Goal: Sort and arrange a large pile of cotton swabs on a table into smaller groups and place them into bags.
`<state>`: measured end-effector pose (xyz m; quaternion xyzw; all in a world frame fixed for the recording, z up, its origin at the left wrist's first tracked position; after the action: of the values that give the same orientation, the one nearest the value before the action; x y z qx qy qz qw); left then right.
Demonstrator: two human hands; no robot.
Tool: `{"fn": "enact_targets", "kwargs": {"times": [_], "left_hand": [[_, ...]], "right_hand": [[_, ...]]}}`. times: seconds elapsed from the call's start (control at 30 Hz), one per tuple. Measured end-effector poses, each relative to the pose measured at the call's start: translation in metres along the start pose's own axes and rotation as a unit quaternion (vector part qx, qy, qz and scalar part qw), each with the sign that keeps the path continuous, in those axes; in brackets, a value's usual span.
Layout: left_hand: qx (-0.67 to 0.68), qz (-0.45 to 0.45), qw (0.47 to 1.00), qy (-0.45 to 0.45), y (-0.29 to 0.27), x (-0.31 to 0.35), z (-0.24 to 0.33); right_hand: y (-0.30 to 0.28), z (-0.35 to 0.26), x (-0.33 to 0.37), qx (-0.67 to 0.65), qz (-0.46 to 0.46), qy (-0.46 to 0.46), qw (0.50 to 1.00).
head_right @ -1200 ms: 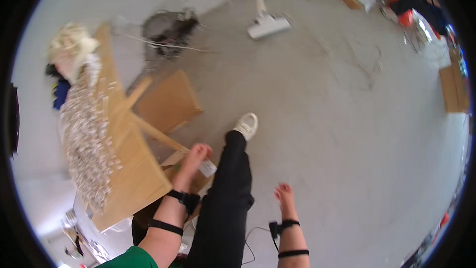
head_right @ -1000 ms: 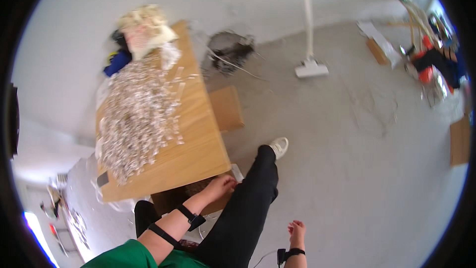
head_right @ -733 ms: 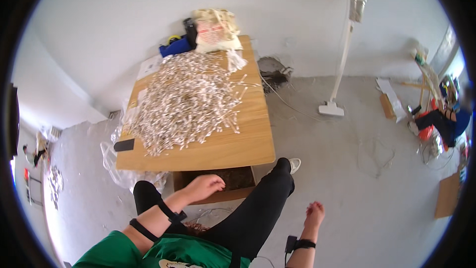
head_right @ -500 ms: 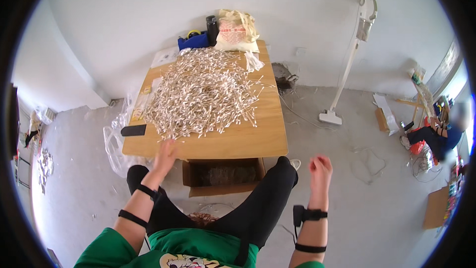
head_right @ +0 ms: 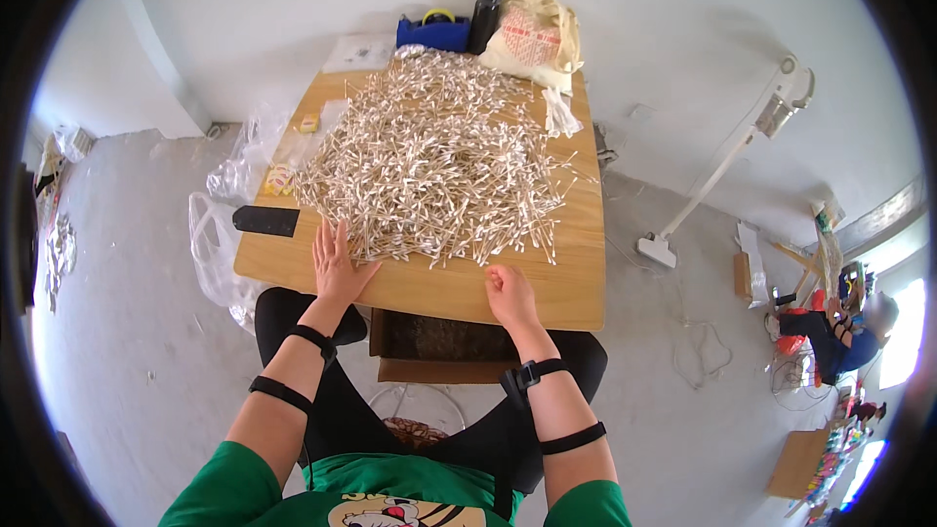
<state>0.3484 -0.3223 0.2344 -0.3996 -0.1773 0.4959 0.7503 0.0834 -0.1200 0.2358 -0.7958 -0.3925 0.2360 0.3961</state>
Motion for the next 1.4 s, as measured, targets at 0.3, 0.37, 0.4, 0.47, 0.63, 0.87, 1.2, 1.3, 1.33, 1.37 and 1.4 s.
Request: {"fn": "enact_targets", "kwargs": {"times": [0.3,0.37,0.4,0.47,0.63,0.87,1.2,1.3,1.33,1.37,1.4], "left_hand": [[-0.023,0.029,0.999,-0.02,0.013,-0.049,0.029],[-0.019,0.033,0.999,-0.025,0.016,-0.048,0.028],[-0.01,0.03,0.999,-0.025,0.017,-0.048,0.027],[0.036,0.04,0.999,-0.004,0.014,-0.045,0.029],[0.095,0.075,0.991,0.051,0.004,-0.04,0.024],[0.134,0.083,0.98,0.121,0.003,-0.036,0.026],[0.032,-0.016,0.966,0.256,0.024,-0.023,0.064],[0.035,-0.083,0.959,0.269,0.044,-0.017,0.086],[0.038,-0.09,0.959,0.265,0.049,-0.015,0.093],[0.037,-0.09,0.959,0.266,0.053,-0.014,0.098],[0.044,-0.103,0.96,0.255,0.059,-0.014,0.101]], "right_hand": [[0.019,-0.025,-0.056,0.074,0.126,-0.058,0.988],[0.021,-0.025,-0.059,0.075,0.119,-0.035,0.989],[0.019,-0.023,-0.061,0.047,0.123,-0.016,0.991],[0.015,-0.02,-0.061,-0.013,0.131,0.02,0.991],[0.007,-0.05,-0.038,0.028,0.123,-0.053,0.991],[0.02,-0.075,-0.043,0.13,0.078,-0.183,0.971],[-0.01,-0.015,-0.043,0.121,0.193,-0.116,0.967],[-0.014,-0.013,-0.038,0.124,0.212,-0.096,0.965],[-0.015,-0.014,-0.037,0.129,0.22,-0.079,0.964],[-0.016,-0.015,-0.035,0.134,0.228,-0.063,0.962],[-0.016,-0.02,-0.035,0.135,0.227,-0.063,0.962]]}}
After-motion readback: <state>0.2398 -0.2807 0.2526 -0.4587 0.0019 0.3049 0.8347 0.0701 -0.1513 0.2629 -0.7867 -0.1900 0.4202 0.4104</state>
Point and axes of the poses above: each hand's wrist, its own x-axis away from the middle knuckle, its own y-axis out of the palm, z = x × y, the point moved 5 cm from there along -x, towards the middle knuckle, and after that the axes turned 12 degrees about x, right-handed, at the moved point
